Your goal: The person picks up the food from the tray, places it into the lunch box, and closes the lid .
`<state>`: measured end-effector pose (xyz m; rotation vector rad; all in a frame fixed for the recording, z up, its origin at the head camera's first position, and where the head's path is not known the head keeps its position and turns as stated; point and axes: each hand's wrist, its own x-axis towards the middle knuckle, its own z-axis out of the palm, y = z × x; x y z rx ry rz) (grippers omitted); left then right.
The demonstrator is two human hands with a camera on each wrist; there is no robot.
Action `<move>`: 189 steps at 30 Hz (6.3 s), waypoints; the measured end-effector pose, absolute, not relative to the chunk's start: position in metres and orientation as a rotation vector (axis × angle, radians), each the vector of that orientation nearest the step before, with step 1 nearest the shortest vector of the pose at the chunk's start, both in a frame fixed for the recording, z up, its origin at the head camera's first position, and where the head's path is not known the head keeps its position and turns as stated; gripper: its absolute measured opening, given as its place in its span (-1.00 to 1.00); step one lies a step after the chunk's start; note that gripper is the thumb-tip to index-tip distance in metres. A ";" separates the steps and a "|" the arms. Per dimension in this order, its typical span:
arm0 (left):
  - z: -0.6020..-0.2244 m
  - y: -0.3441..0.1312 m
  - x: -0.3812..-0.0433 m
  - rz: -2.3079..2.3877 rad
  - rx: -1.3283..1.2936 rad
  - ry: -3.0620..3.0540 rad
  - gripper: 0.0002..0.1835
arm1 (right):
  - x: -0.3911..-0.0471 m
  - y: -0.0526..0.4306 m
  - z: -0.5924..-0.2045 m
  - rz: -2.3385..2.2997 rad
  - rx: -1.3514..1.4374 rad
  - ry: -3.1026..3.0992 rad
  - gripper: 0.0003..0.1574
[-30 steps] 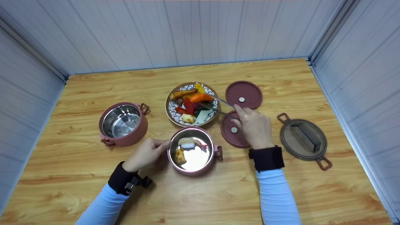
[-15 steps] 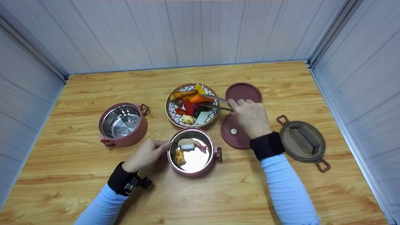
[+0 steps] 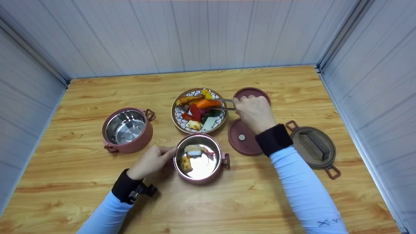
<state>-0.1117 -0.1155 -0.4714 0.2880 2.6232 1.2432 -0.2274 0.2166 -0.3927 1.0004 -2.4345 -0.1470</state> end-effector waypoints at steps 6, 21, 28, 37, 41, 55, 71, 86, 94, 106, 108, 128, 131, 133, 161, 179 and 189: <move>-0.472 -0.114 -0.112 1.239 0.282 2.620 -0.65 | -0.225 0.227 -0.381 -0.053 1.004 -2.486 -0.67; -0.471 -0.115 -0.112 1.223 0.301 2.654 -0.66 | -0.170 0.248 -0.312 0.114 0.871 -2.870 -0.51; -0.470 -0.115 -0.111 1.217 0.290 2.657 -0.66 | -0.141 0.248 -0.305 0.156 1.235 -2.652 -0.51; -0.470 -0.115 -0.112 1.228 0.279 2.657 -0.67 | -0.128 0.237 -0.313 0.017 1.433 -2.527 -0.55; -0.471 -0.116 -0.111 1.227 0.322 2.682 -0.67 | -0.127 0.228 -0.317 -0.012 1.477 -2.544 -0.57; -0.471 -0.114 -0.112 1.214 0.284 2.655 -0.66 | -0.122 0.185 -0.329 -0.388 1.538 -2.413 -0.73; -0.472 -0.116 -0.112 1.210 0.301 2.676 -0.67 | -0.118 0.187 -0.334 -0.296 1.400 -2.342 -0.86; -0.471 -0.115 -0.113 1.186 0.297 2.688 -0.67 | -0.121 0.196 -0.351 -0.221 1.369 -2.272 -0.77; -0.473 -0.116 -0.113 1.206 0.276 2.667 -0.67 | -0.122 0.208 -0.351 -0.133 1.358 -2.342 -0.62; -0.472 -0.115 -0.112 1.208 0.301 2.672 -0.68 | -0.130 0.237 -0.355 0.225 1.114 -2.382 -0.32; -0.471 -0.115 -0.112 1.212 0.298 2.665 -0.68 | -0.133 0.240 -0.360 0.268 1.047 -2.387 -0.34; -0.473 -0.119 -0.114 1.270 0.327 2.615 -0.67 | -0.179 0.240 -0.424 0.596 0.414 -2.693 -0.30; -0.474 -0.120 -0.113 1.268 0.342 2.633 -0.68 | -0.180 0.230 -0.432 0.633 0.467 -2.725 -0.34; -0.474 -0.119 -0.113 1.269 0.348 2.638 -0.68 | -0.181 0.223 -0.436 0.663 0.513 -2.732 -0.36; -0.473 -0.119 -0.113 1.285 0.342 2.610 -0.66 | -0.169 0.193 -0.441 0.443 0.532 -2.571 -0.37; -0.473 -0.119 -0.114 1.261 0.343 2.612 -0.65 | -0.168 0.175 -0.450 0.420 0.498 -2.604 -0.39; -0.473 -0.119 -0.113 1.251 0.340 2.625 -0.67 | -0.166 0.187 -0.440 0.393 0.451 -2.652 -0.44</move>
